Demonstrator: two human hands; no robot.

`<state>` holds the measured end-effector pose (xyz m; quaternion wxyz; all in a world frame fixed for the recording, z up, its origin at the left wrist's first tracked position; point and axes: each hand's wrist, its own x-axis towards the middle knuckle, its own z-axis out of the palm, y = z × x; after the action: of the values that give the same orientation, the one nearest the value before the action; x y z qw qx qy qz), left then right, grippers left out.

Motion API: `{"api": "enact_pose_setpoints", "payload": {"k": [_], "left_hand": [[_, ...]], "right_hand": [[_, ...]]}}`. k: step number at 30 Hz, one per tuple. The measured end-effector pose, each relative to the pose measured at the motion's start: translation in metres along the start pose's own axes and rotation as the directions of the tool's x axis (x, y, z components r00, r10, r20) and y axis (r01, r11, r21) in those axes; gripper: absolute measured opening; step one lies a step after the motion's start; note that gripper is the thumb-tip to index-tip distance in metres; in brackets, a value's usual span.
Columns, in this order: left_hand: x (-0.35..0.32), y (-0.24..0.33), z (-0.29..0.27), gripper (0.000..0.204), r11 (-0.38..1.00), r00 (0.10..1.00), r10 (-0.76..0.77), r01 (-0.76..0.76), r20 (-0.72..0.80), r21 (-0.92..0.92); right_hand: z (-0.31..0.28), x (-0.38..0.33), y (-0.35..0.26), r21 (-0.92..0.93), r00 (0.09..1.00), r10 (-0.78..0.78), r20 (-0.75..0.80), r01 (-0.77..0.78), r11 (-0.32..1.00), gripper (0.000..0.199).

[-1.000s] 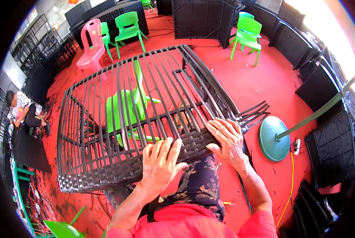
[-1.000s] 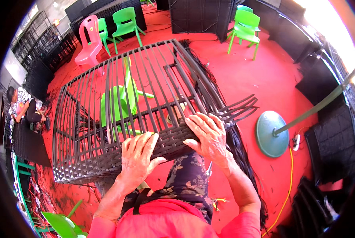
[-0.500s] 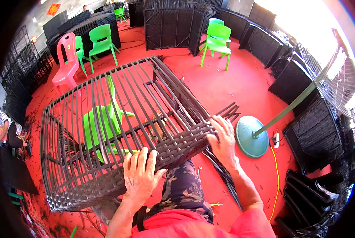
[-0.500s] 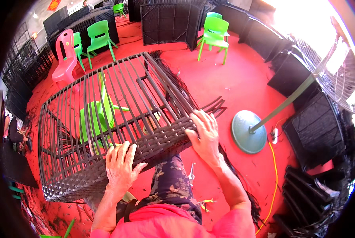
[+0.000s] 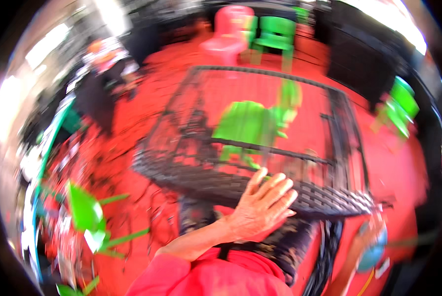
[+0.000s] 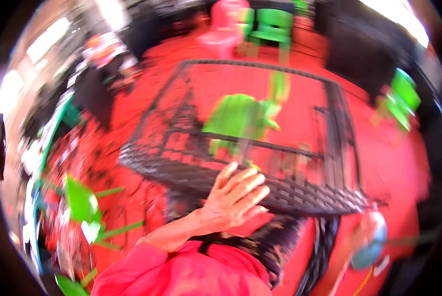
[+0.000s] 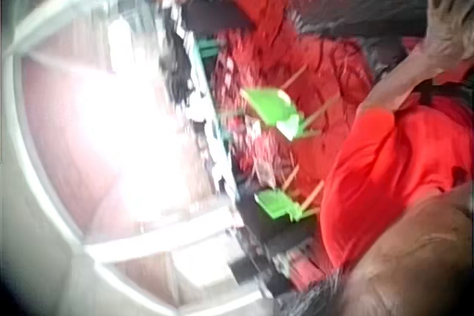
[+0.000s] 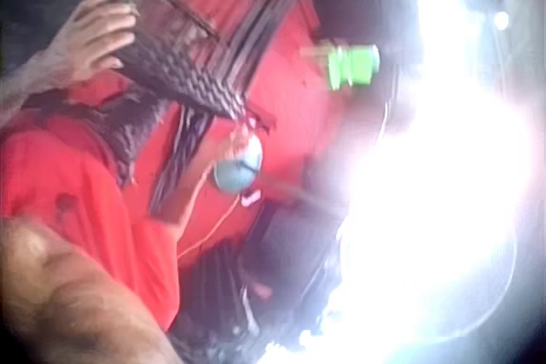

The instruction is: The person weaves plastic strips through the metal frame of a piece of furniture by hand.

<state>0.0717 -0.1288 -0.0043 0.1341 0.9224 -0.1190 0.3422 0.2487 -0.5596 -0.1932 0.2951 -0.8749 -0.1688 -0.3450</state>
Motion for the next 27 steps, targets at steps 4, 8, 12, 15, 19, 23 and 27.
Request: {"api": "enact_pose_setpoints", "payload": {"k": [4, 8, 12, 15, 19, 23, 27], "left_hand": [[-0.049, -0.051, -0.077, 0.025, 0.958, 0.970, -0.168, 0.202, -0.173, 0.204], [-0.111, -0.114, -0.140, 0.009, 0.817, 0.717, -0.483, 0.576, -0.502, 0.037], [-0.199, -0.185, -0.167, 0.031, 0.498, 0.296, -0.781, 0.827, -0.550, -0.262], [-0.216, -0.203, -0.172, 0.035, 0.253, 0.130, -0.947, 0.865, -0.293, -0.434], [-0.178, -0.198, -0.183, 0.053, -0.050, -0.076, -0.996, 0.880, -0.038, -0.472], [-0.175, -0.211, -0.181, 0.054, -0.119, -0.194, -0.969, 0.906, -0.151, -0.406], [-0.200, -0.236, -0.181, 0.056, 0.146, 0.144, -0.988, 0.786, -0.052, -0.600]], "right_hand": [[0.015, 0.030, -0.058, 0.808, 0.701, 0.589, 0.402, -0.574, 0.133, 0.044], [0.025, 0.061, -0.072, 0.666, 0.558, 0.380, 0.738, -0.694, -0.274, 0.043], [0.037, 0.086, -0.072, 0.567, 0.494, 0.278, 0.824, -0.733, -0.375, 0.044], [0.050, 0.092, -0.053, 0.558, 0.447, 0.349, 0.824, -0.747, -0.360, 0.052], [0.018, 0.103, -0.131, 0.723, 0.634, 0.584, 0.506, -0.682, 0.114, 0.049], [0.017, 0.103, -0.134, 0.720, 0.649, 0.545, 0.530, -0.685, 0.115, 0.048], [0.036, 0.083, -0.081, 0.784, 0.897, 0.271, 0.349, -0.438, 0.439, 0.048]]}}
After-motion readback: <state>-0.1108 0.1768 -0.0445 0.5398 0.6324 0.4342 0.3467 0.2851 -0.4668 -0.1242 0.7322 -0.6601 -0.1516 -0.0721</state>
